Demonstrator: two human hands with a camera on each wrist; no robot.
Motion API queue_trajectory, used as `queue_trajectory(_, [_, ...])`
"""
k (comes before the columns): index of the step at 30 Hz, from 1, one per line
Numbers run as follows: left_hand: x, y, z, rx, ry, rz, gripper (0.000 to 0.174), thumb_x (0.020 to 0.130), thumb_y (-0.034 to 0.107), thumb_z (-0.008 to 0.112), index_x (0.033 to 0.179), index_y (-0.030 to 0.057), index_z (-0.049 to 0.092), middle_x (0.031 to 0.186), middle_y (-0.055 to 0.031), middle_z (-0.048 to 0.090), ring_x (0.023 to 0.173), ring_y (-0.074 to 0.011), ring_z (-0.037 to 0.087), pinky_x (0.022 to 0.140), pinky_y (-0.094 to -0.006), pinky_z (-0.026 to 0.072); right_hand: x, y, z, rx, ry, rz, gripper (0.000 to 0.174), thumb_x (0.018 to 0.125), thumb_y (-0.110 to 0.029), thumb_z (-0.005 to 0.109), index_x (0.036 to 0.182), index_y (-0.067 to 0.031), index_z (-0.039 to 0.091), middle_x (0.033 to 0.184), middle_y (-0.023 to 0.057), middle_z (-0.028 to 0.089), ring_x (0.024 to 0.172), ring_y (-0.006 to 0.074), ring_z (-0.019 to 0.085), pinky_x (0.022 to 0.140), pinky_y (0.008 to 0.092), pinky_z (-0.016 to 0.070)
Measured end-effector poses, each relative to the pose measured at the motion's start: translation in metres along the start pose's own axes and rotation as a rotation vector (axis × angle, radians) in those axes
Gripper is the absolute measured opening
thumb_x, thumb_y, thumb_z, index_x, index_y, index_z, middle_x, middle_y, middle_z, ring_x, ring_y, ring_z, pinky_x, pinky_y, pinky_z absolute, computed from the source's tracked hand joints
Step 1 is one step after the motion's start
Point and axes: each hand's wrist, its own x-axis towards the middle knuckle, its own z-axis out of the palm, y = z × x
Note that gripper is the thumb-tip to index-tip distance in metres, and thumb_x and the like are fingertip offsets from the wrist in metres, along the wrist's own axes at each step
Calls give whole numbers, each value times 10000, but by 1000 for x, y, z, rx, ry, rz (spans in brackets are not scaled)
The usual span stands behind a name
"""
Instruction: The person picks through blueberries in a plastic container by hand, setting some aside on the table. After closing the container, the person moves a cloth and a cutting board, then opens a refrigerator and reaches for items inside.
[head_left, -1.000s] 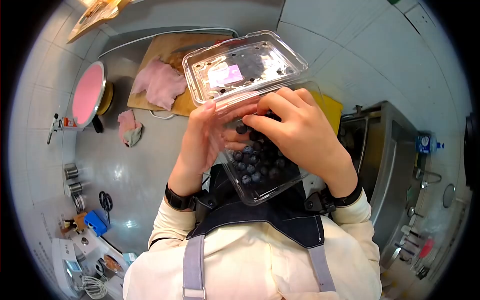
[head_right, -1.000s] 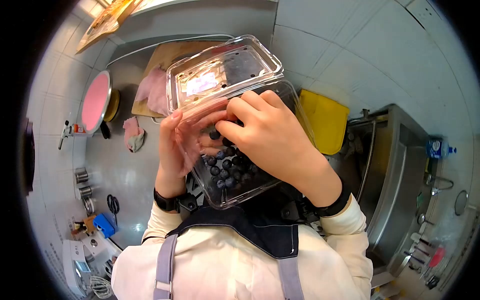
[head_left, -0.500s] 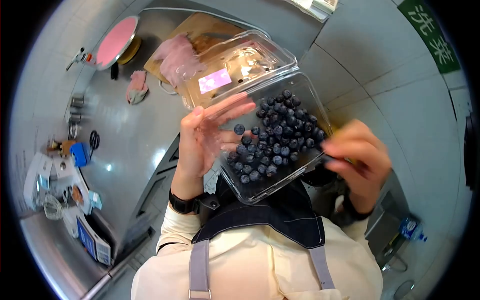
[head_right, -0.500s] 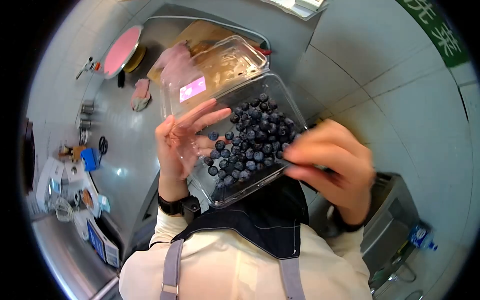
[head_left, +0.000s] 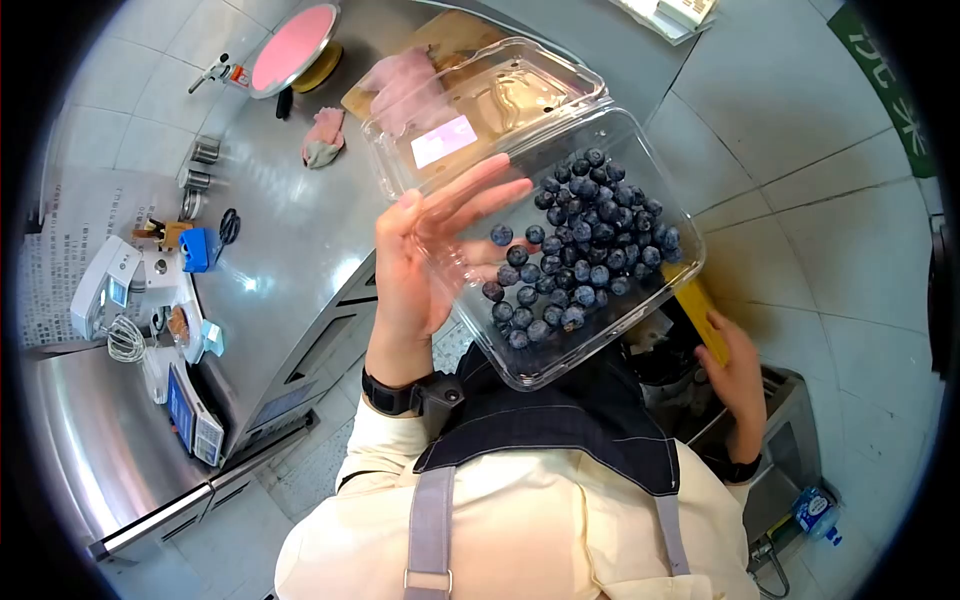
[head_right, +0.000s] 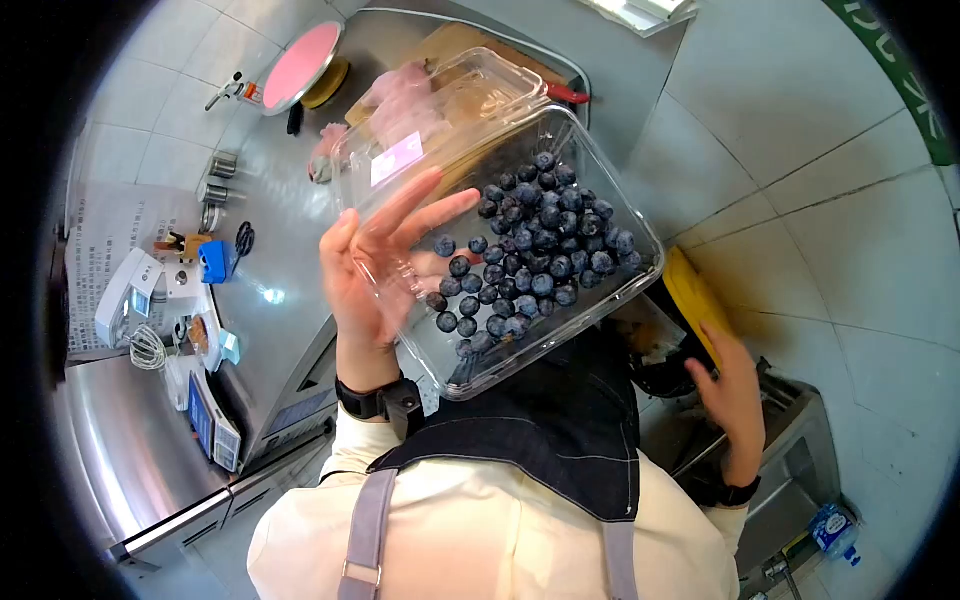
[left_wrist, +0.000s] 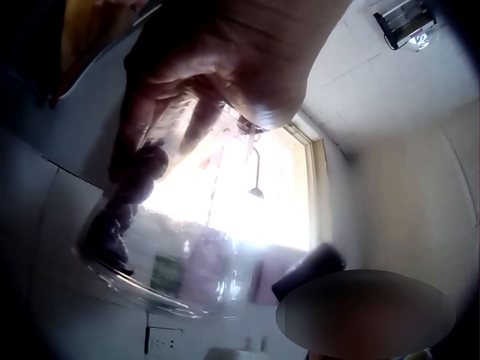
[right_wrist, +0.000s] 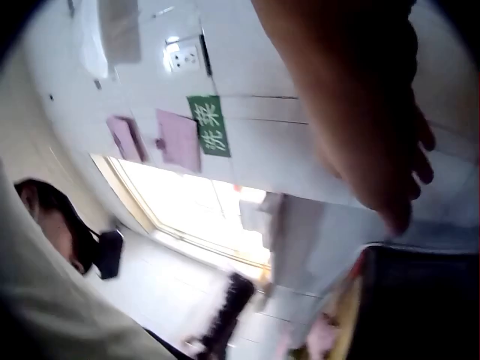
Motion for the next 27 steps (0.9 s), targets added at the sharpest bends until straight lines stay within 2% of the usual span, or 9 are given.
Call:
queue_trajectory(2, [2,-1,-5,-110,-109,-3,761,892,542,313,1397,-23,385,1310,-225,521,750,-217,638,548,-222,364,22,-33,-29,408,248,69,277,803,-38,647,1078,-13,632,999,134,650,900,286,618,784,341,481])
queue_trajectory(4, [3,-1,-2,-60,-94,-17,761,895,545,310,1399,-19,385,1316,-222,517,756,-217,639,549,-220,359,48,-77,-62,358,397,-272,318,768,-29,656,1085,-16,640,975,130,650,849,266,613,766,340,483])
queue_trajectory(8, [6,0,6,-46,-115,-45,747,902,541,294,1397,-8,400,1309,-285,503,760,-212,635,624,-241,451,113,-174,-63,315,231,-937,280,702,-72,631,975,-13,635,949,89,605,839,236,587,723,330,484])
queue_trajectory(9, [8,-2,9,-50,-126,-44,747,902,541,294,1397,-8,400,1309,-285,503,760,-212,635,624,-241,451,124,-191,-56,227,214,-966,221,696,-84,605,905,-12,616,893,76,572,837,229,564,735,328,486])
queue_trajectory(11, [11,-6,13,116,-38,53,744,901,528,291,1395,-18,397,1293,-279,519,1066,-308,603,886,-348,467,137,-198,-40,187,130,-990,150,700,-89,600,831,-17,598,838,79,555,836,231,547,745,324,487])
queue_trajectory(12, [9,-5,12,73,-43,36,744,900,520,282,1387,-30,400,1282,-279,527,1203,-342,513,1042,-418,363,140,-198,-35,74,92,-1016,134,699,-88,598,812,-15,594,834,79,557,824,232,543,744,326,488])
queue_trajectory(19, [0,-7,6,131,-13,54,749,893,512,304,1361,-63,415,1286,-287,520,1156,-334,550,1009,-400,398,150,-199,-27,118,-123,-1042,102,712,-69,592,795,-9,590,854,96,580,841,254,553,766,333,500])
queue_trajectory(21, [0,-11,4,131,2,65,750,893,509,308,1353,-73,418,1289,-287,517,1159,-333,548,1007,-393,402,151,-200,-27,133,-222,-1015,216,728,-56,586,940,-16,595,909,79,539,896,246,535,775,320,487])
queue_trajectory(27, [0,-15,8,108,22,61,745,909,511,289,1352,-74,417,1292,-288,512,1166,-325,544,1002,-391,412,155,-189,-20,217,-176,-1031,209,714,-8,616,921,-13,590,878,78,537,875,259,546,753,344,485])
